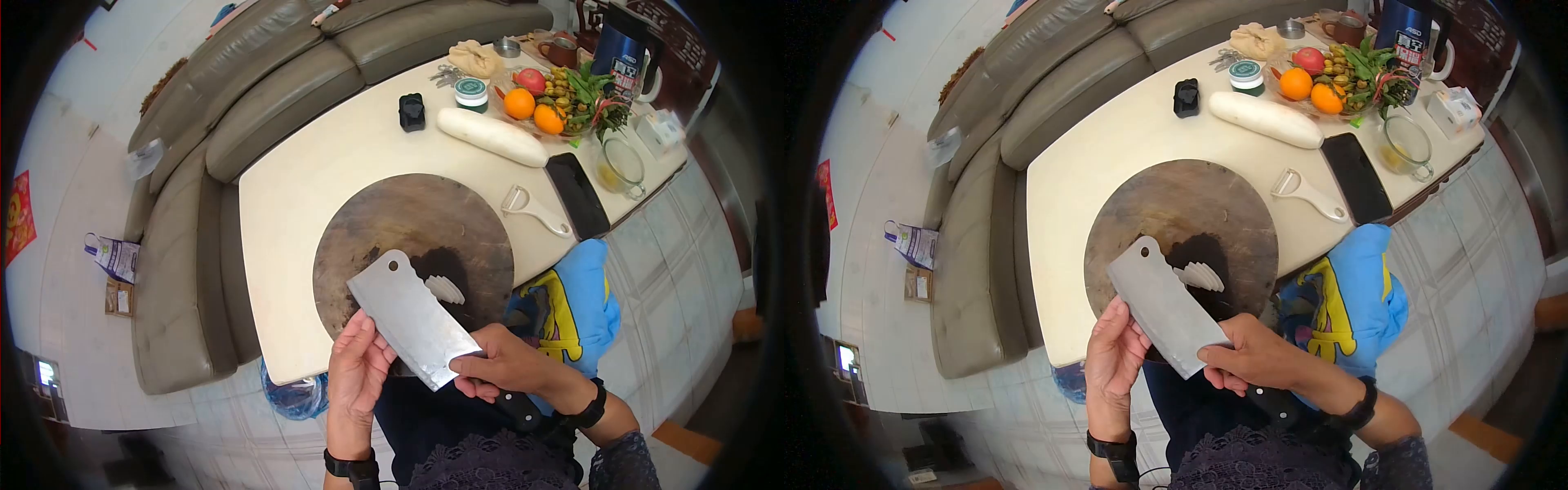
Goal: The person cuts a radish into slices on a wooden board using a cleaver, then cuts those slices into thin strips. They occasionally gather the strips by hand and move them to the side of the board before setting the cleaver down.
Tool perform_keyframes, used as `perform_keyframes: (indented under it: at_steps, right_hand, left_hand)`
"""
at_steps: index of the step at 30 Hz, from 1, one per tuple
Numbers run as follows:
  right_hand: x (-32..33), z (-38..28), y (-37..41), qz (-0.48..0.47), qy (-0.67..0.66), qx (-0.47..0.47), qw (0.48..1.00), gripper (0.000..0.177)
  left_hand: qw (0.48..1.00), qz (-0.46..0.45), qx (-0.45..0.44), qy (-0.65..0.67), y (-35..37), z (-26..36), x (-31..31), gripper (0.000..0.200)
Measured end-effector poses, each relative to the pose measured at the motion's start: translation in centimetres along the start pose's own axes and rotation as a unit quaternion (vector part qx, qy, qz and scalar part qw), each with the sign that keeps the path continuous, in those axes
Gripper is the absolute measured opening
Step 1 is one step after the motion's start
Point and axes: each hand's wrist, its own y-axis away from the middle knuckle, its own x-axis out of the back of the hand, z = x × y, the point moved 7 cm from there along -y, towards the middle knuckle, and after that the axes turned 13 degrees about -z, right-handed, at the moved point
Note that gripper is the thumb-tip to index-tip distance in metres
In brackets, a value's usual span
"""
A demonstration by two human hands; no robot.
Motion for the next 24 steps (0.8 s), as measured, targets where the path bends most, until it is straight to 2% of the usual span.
perform_keyframes:
  at_steps: [7,9,11,13,14,16,17,19,20,22,23,24]
  right_hand:
    - [1.0,0.5,1.2,0.025,0.03,-0.026,0.999,0.024]
    - [2.1,0.0,2.2,0.072,0.046,-0.016,0.996,0.024]
    - [3.1,0.0,3.0,0.085,0.037,-0.009,0.996,0.024]
    - [3.9,-0.2,3.6,0.105,0.035,0.018,0.994,0.025]
    - [4.1,-0.3,3.8,0.107,0.011,0.033,0.994,0.025]
    - [4.3,-0.2,4.0,0.103,0.002,0.036,0.994,0.024]
    - [4.3,-0.1,3.9,0.094,-0.006,0.039,0.995,0.023]
    - [4.2,0.0,3.6,0.088,-0.015,0.044,0.995,0.023]
    - [4.0,-0.1,3.4,0.082,-0.021,0.048,0.995,0.023]
    - [3.7,-0.2,2.8,0.077,-0.031,0.05,0.995,0.023]
    - [3.4,-0.2,2.5,0.074,-0.041,0.05,0.995,0.024]
    - [3.2,-0.3,2.2,0.071,-0.04,0.05,0.995,0.024]
  left_hand:
    - [0.99,0.071,-0.043,-0.11,0.3,0.8,3.2,0.022]
    - [0.964,0.095,-0.113,-0.222,0.4,2.6,2.9,0.024]
    - [0.947,0.109,-0.122,-0.275,-0.1,3.4,2.7,0.026]
    - [0.873,0.092,-0.179,-0.445,-0.6,4.4,1.8,0.023]
    - [0.873,0.089,-0.177,-0.446,-0.7,4.4,1.6,0.023]
    - [0.729,0.089,-0.211,-0.645,-0.6,4.9,-0.8,0.023]
    - [0.729,0.087,-0.21,-0.646,-0.5,4.8,-1.2,0.023]
    - [0.787,0.097,-0.164,-0.587,-0.3,4.1,-1.0,0.025]
    - [0.786,0.097,-0.164,-0.588,-0.2,3.9,-1.2,0.025]
    - [0.892,0.06,-0.122,-0.431,-0.5,2.6,-0.7,0.028]
    - [0.892,0.062,-0.122,-0.432,-0.4,2.5,-1.0,0.028]
    - [0.93,0.054,-0.095,-0.351,-0.6,1.8,-1.1,0.029]
